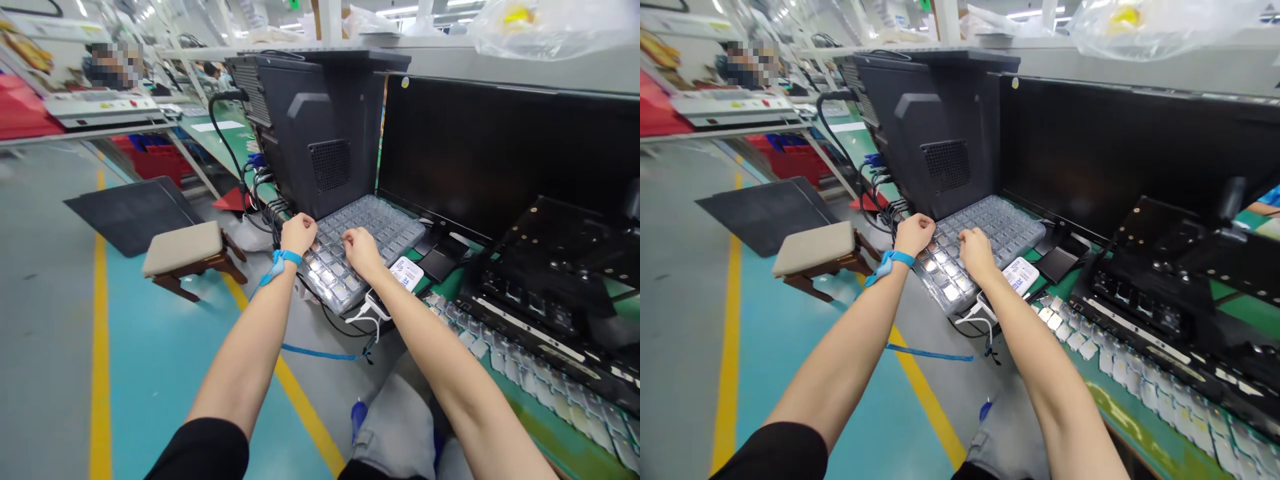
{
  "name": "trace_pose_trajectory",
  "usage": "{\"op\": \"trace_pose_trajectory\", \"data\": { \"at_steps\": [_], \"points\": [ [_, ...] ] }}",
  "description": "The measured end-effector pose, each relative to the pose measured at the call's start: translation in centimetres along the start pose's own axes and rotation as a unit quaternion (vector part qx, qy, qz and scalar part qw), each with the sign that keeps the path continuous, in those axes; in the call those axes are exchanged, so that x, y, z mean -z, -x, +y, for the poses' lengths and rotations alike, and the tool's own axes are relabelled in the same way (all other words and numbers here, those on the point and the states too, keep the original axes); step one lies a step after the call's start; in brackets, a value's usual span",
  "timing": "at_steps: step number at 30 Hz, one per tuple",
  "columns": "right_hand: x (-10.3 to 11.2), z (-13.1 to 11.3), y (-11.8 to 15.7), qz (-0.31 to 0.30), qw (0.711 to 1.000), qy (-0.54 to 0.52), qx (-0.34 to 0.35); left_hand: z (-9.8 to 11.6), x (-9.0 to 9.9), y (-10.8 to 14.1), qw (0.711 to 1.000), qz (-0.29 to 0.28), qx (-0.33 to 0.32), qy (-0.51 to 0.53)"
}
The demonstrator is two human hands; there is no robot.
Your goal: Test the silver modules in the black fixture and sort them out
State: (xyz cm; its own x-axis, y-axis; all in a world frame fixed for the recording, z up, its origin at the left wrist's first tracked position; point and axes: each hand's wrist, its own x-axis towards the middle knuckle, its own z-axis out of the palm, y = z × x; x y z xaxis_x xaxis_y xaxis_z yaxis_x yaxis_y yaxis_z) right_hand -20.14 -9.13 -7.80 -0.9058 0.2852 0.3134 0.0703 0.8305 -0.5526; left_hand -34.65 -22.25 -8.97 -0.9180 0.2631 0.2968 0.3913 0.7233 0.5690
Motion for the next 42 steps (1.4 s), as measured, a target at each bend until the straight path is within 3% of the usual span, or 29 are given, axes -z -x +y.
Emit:
{"op": "trace_pose_trajectory", "data": {
  "at_steps": [6,10,13,16,19,22,24,26,28,31,35,37,39,42],
  "points": [
    [-0.7,0.1,0.4,-0.002,0.999,0.03,-0.013,-0.4,0.0,-0.3,0.999,-0.001,-0.01,-0.032],
    [1.1,-1.1,2.9,0.01,0.999,0.036,0.021,-0.3,0.3,0.1,0.997,0.002,-0.041,-0.064],
    [4.0,-1.0,7.5,0.012,0.995,0.047,0.088,-0.3,0.4,-0.2,0.996,-0.005,-0.049,-0.081],
    [8.3,1.1,14.1,0.077,0.98,0.07,0.167,-0.5,0.6,-0.5,0.995,-0.017,-0.049,-0.088],
    [13.1,5.0,20.7,0.145,0.977,0.101,0.121,0.3,1.3,0.1,0.993,-0.015,-0.058,-0.098],
    [16.9,9.1,25.4,0.209,0.958,0.195,0.024,4.5,1.8,2.6,0.988,0.022,-0.113,-0.1],
    [18.5,11.0,27.0,0.223,0.938,0.263,-0.035,9.3,1.4,5.7,0.973,0.023,-0.221,-0.068],
    [19.4,12.2,27.4,0.227,0.916,0.315,-0.098,14.8,0.2,9.8,0.922,-0.084,-0.377,0.004],
    [19.7,12.8,27.0,0.219,0.9,0.347,-0.145,20.0,-1.5,14.4,0.859,-0.173,-0.479,0.043],
    [19.6,13.6,26.6,0.213,0.891,0.37,-0.153,25.5,-4.4,20.0,0.823,-0.187,-0.535,0.039],
    [19.6,15.2,26.6,0.25,0.893,0.362,-0.094,28.8,-7.5,23.1,0.828,-0.157,-0.537,0.034],
    [19.6,15.8,26.6,0.277,0.895,0.344,-0.062,29.5,-8.4,23.3,0.856,-0.14,-0.497,0.039],
    [19.5,16.0,26.5,0.311,0.898,0.31,-0.041,29.8,-8.7,23.4,0.875,-0.136,-0.464,0.034],
    [19.3,15.5,26.5,0.367,0.897,0.244,-0.04,29.2,-7.8,23.8,0.874,-0.164,-0.454,0.058]
  ]
}}
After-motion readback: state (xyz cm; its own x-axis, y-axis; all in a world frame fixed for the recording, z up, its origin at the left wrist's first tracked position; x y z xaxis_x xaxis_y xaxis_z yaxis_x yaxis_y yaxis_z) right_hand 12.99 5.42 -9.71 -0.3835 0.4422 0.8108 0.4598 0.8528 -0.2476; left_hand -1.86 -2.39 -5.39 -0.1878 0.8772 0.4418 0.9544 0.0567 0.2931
